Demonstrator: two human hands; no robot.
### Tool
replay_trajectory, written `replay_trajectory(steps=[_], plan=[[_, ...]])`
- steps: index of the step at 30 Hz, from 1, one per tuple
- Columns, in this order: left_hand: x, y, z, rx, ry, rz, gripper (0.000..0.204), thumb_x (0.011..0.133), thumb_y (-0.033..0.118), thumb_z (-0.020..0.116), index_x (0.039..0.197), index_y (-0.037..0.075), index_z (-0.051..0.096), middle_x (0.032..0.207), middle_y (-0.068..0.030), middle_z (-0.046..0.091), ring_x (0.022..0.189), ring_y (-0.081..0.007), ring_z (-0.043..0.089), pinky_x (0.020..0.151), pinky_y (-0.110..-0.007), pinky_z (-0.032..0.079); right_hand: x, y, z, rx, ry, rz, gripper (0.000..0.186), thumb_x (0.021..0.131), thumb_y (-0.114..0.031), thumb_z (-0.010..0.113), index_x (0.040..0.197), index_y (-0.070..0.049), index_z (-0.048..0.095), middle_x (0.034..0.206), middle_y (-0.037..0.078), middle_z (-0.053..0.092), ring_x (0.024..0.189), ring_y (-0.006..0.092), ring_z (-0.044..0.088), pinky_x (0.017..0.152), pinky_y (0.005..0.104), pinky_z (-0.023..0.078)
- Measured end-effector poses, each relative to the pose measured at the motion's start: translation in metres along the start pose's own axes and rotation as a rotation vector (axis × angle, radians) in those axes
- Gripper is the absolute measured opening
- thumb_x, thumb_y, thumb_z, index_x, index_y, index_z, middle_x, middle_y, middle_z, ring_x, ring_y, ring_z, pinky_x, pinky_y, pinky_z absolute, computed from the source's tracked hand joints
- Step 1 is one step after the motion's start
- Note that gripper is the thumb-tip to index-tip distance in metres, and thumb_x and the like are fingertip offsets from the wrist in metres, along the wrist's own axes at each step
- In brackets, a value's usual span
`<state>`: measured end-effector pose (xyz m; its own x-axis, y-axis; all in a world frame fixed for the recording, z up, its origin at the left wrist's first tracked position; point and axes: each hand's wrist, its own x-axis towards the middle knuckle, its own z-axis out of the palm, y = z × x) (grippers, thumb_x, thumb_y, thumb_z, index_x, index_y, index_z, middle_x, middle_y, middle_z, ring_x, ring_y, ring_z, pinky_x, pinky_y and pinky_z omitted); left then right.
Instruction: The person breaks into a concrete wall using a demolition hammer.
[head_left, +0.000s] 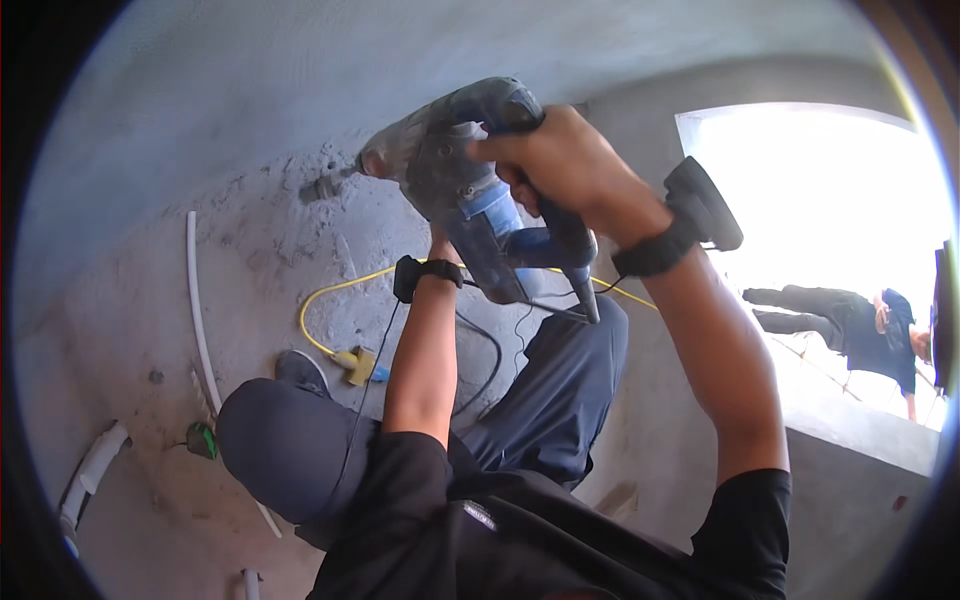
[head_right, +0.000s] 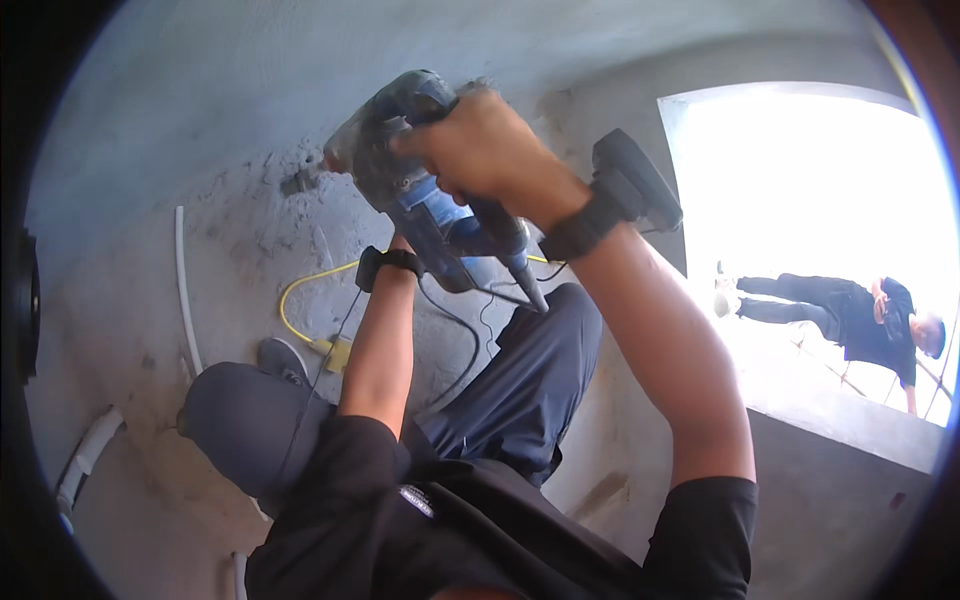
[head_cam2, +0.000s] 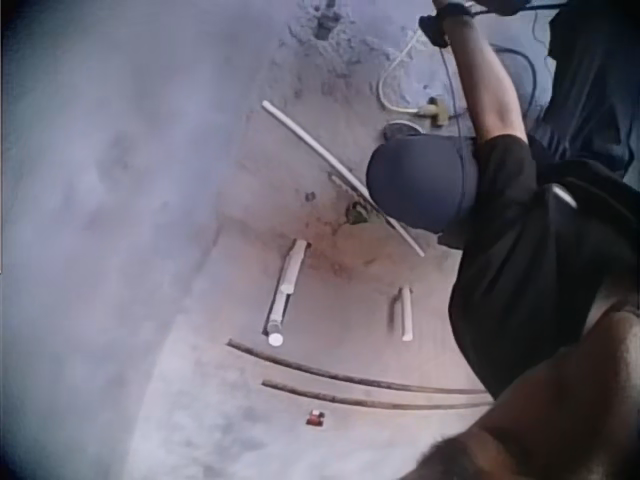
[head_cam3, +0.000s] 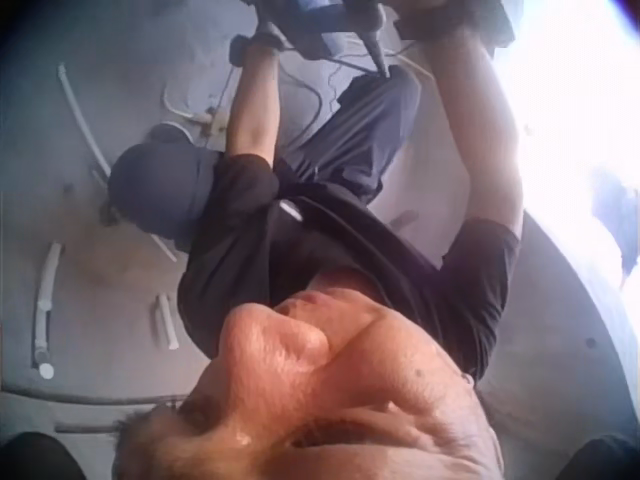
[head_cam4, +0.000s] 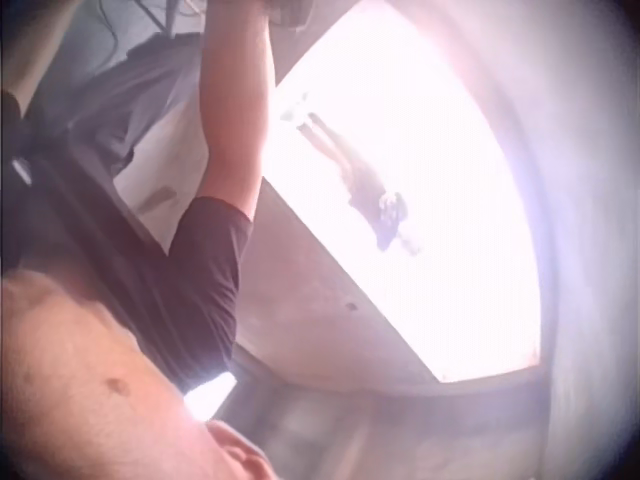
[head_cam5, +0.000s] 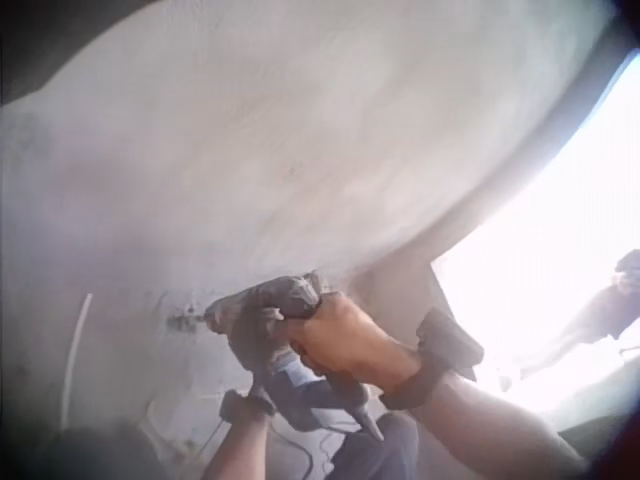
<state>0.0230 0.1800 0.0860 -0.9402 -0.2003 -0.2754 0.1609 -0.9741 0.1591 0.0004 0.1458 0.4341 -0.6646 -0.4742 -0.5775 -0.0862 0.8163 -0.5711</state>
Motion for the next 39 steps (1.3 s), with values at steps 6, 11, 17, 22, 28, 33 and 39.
replay_trajectory(steps=[6,11,17,22,28,33,39], plan=[[0.000,0.000,0.001,-0.025,-0.025,-0.016,0.030,0.096,0.037,0.054,0.109,0.010,0.059,0.088,0.0016,0.057,0.082,-0.0150,0.056,0.074,-0.033,0.048,0.010,0.008,0.017,-0.025,0.039,0.027,0.035,0.084,-0.023,0.074,0.063,0.001,0.062,0.056,0.006,0.058,0.046,0.0134,0.056,0.046,0.0300,0.045],[0.004,0.004,-0.003,0.001,0.012,-0.006,0.029,0.096,0.036,0.054,0.108,0.010,0.059,0.088,0.0013,0.057,0.081,-0.0149,0.057,0.073,-0.033,0.048,0.012,0.008,0.006,0.003,0.007,0.026,0.035,0.085,-0.023,0.074,0.063,0.002,0.062,0.056,0.006,0.058,0.046,0.0128,0.056,0.046,0.0304,0.044],[0.003,-0.002,0.003,-0.023,-0.006,-0.013,0.029,0.096,0.035,0.054,0.108,0.009,0.060,0.088,0.0008,0.058,0.080,-0.0148,0.057,0.072,-0.032,0.048,0.004,0.000,0.015,-0.059,0.004,-0.033,0.037,0.085,-0.024,0.072,0.061,0.001,0.060,0.052,0.005,0.055,0.044,0.0128,0.053,0.046,0.0301,0.043],[0.004,0.004,0.000,-0.012,0.003,-0.014,0.029,0.096,0.035,0.054,0.107,0.009,0.060,0.088,0.0005,0.059,0.079,-0.0147,0.058,0.071,-0.032,0.049,0.022,0.001,0.011,-0.049,0.005,0.009,0.033,0.085,-0.024,0.072,0.065,0.001,0.062,0.053,0.006,0.054,0.045,0.0128,0.053,0.045,0.0299,0.042],[0.004,0.006,0.004,-0.001,0.021,-0.005,0.029,0.096,0.034,0.055,0.107,0.008,0.061,0.087,0.0000,0.059,0.078,-0.0146,0.058,0.070,-0.032,0.049,0.000,-0.017,-0.002,-0.071,-0.020,-0.016,0.032,0.084,-0.025,0.073,0.068,0.002,0.064,0.058,0.006,0.059,0.048,0.0128,0.056,0.046,0.0301,0.045],[-0.011,0.012,-0.002,-0.065,-0.024,-0.009,0.028,0.097,0.034,0.055,0.107,0.008,0.062,0.087,-0.0003,0.060,0.078,-0.0146,0.059,0.069,-0.032,0.049,0.007,0.013,0.029,-0.068,-0.020,-0.042,0.027,0.084,-0.024,0.071,0.077,0.001,0.070,0.068,0.006,0.067,0.052,0.0114,0.058,0.049,0.0273,0.046],[-0.009,0.013,0.001,-0.039,0.025,0.028,0.028,0.097,0.033,0.055,0.106,0.007,0.062,0.087,-0.0007,0.061,0.077,-0.0145,0.059,0.068,-0.032,0.049,-0.003,-0.005,0.012,0.032,0.003,-0.067,0.027,0.085,-0.024,0.070,0.084,0.003,0.073,0.068,0.007,0.066,0.050,0.0120,0.054,0.049,0.0275,0.044]])
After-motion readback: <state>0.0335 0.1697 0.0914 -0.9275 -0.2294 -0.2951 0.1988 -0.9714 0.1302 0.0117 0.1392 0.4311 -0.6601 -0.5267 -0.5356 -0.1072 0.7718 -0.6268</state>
